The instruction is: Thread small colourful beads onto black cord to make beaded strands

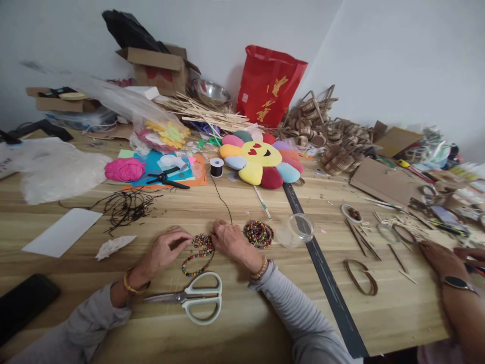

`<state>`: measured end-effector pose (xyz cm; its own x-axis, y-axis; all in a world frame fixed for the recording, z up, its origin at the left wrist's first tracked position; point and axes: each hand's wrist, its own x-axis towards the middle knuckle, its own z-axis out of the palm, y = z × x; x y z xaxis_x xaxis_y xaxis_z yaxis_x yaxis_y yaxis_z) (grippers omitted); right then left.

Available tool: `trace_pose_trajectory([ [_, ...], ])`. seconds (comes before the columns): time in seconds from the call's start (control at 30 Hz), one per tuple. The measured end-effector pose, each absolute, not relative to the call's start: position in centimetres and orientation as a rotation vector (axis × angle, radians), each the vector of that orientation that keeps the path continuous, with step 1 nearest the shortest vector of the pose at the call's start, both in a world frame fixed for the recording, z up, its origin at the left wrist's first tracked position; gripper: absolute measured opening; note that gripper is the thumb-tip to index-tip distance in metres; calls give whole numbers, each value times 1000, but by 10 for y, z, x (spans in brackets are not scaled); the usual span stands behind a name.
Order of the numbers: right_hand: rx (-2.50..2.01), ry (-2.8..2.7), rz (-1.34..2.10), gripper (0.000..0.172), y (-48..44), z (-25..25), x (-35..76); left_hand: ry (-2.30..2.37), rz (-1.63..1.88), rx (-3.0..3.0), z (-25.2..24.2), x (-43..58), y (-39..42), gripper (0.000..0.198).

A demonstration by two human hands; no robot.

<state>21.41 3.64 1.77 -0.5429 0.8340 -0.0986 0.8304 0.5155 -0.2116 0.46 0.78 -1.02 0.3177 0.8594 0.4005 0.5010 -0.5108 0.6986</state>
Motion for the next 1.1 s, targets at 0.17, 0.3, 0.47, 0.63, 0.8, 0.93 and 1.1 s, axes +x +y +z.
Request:
trace_pose_trajectory([
  [0.17,-1528,-2687,444,9,34,18,215,1207,1036,2124,-9,6,7,13],
  [0.3,-1498,-2645,512,8,33,19,217,1204,1027,2115,-8,7,6,13],
  [0.47,-1451,-2584,538,4,33,19,221,1208,996,2136,-8,7,5,12],
  [0.63,-1397,-2519,500,5,29,10,232,1150,994,2239,-7,9,0,10],
  [0.8,-1302,-2501,472,1,19,6,245,1013,855,2407,-4,13,-7,11],
  [0.93,-1258,-2544,448,6,15,12,247,1036,699,2549,0,13,-11,14],
  [1.1,-1170,-2597,442,8,17,22,244,1070,612,2633,1,14,-12,10],
])
